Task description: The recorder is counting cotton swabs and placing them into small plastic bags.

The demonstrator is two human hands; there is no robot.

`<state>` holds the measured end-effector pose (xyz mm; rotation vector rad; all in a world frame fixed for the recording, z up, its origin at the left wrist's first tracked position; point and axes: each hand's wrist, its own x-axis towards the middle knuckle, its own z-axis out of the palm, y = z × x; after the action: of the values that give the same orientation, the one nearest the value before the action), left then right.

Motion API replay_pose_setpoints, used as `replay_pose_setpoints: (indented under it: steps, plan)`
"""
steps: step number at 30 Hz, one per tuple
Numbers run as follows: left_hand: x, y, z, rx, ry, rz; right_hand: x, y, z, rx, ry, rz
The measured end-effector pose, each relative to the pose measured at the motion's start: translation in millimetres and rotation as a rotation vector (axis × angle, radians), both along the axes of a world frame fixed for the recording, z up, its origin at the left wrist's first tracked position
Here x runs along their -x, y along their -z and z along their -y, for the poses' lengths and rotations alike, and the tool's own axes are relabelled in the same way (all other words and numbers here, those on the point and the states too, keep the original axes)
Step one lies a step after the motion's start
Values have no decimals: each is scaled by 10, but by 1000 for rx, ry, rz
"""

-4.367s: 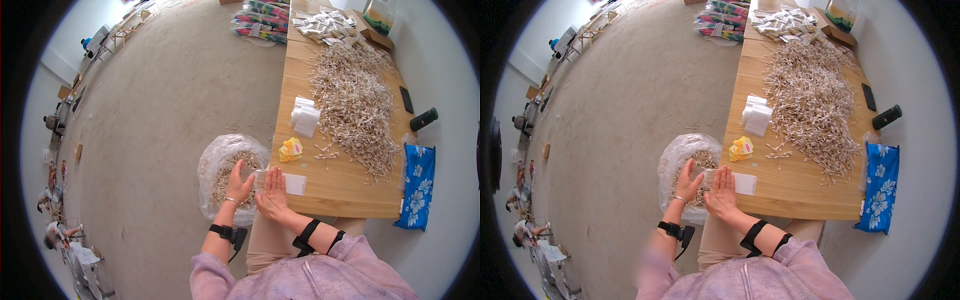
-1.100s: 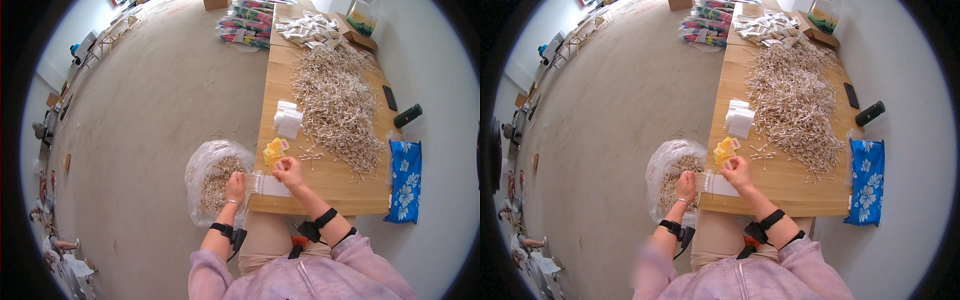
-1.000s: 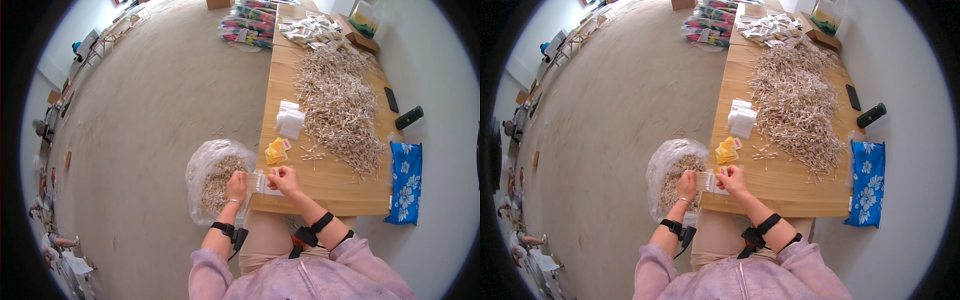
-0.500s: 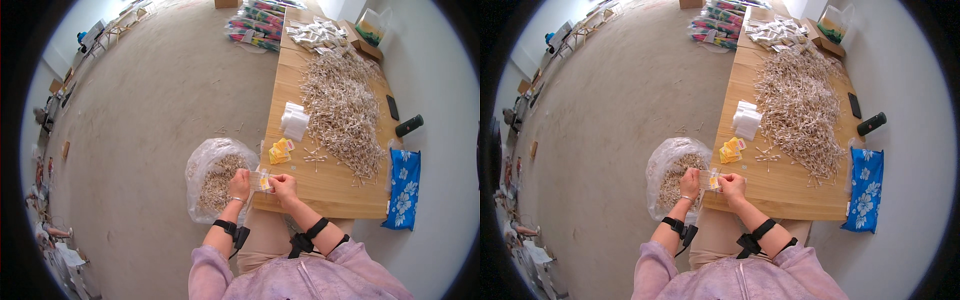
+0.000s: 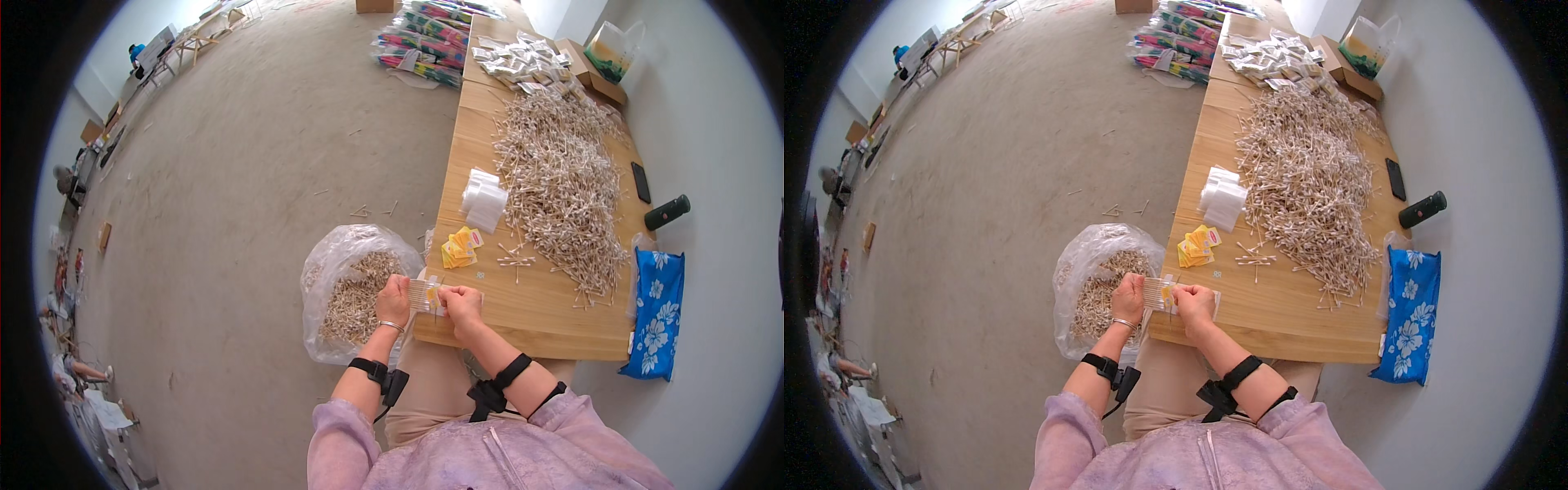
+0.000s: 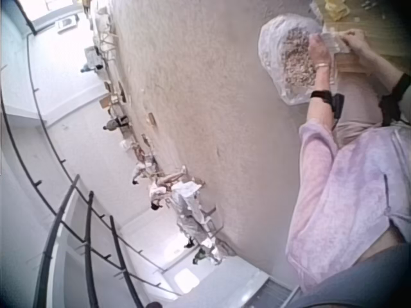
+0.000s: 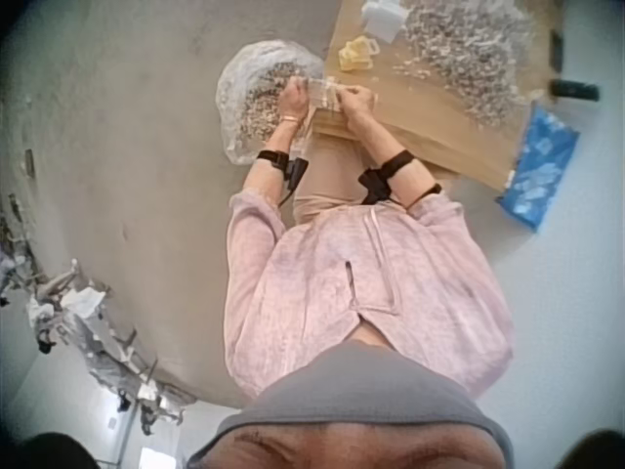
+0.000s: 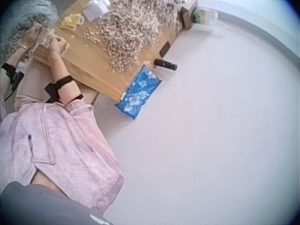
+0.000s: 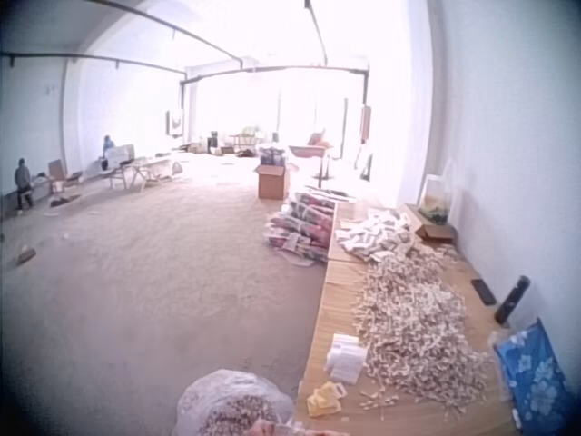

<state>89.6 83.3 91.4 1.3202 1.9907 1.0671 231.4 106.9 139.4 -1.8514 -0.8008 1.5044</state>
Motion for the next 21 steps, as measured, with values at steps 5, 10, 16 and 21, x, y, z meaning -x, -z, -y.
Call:
replay_pose_setpoints:
  steps: [5,10,16,21]
  plan:
    - [-11,16,-12,9,-4,-12,-106,-108,-137,122,-45,-85]
    - [-5,3,-3,42,-9,-22,-84,-242,-212,207,-71,-135]
    - [-13,26,-8,14,1,2,-109,-180,-228,155,-182,-28]
    - [5,38,-4,-6,6,12,-34,-57,-70,33,-160,11]
